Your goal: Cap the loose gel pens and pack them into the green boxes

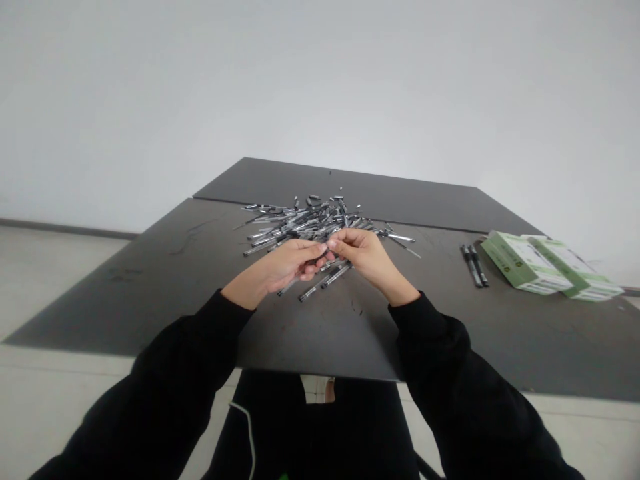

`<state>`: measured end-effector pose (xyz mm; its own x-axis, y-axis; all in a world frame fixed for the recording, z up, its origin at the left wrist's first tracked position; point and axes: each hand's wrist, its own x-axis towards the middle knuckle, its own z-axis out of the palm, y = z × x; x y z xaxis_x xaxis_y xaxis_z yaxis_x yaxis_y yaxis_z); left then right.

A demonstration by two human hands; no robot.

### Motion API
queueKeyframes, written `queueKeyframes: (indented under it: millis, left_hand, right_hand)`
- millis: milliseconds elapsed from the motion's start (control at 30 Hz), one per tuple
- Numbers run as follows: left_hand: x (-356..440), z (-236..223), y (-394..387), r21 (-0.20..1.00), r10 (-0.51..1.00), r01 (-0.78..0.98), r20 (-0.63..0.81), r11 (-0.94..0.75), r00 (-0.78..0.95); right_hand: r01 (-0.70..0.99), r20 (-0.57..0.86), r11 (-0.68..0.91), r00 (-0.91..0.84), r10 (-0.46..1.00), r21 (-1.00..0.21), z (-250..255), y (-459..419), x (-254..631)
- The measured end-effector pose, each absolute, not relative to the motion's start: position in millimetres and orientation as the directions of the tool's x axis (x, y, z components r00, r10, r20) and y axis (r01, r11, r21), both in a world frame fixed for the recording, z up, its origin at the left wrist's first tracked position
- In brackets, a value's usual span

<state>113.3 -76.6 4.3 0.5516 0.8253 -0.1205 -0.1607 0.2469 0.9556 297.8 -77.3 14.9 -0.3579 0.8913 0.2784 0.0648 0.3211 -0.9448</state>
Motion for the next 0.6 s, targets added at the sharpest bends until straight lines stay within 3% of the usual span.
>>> queueKeyframes:
  millis: [100,233,300,433,600]
  left_hand:
    - [115.6,7.4,-77.5,0.941,0.821,-0.195,-0.127,0.277,0.556]
    - [114.5,9.3,-76.8,0.895,0.692,-0.118,-0.243,0.43,0.68]
    - [112.1,8.2,-76.3,0.911,0.687,-0.092,-0.233,0.401,0.689]
    - [109.7,7.1,-77.1,0.97,0.814,-0.125,-0.103,0.21,0.572]
    - [112.4,12.1,-78.7,0.929,0.751,-0.101,-0.221,0.357,0.623]
  right_hand:
    - [0.045,0.281,0.313,-0.33,0.901,-0.949,14.4,-76.0,297.8]
    - [0.081,0.304,0.333,-0.247,0.92,-0.939,14.9,-73.4,301.3]
    - [0.103,0.325,0.351,-0.21,0.922,-0.931,15.8,-71.9,303.8]
    - [0.1,0.341,0.362,-0.18,0.923,-0.927,16.8,-70.4,306.0]
    - [0.122,0.354,0.369,-0.127,0.927,-0.921,14.5,-70.1,304.6]
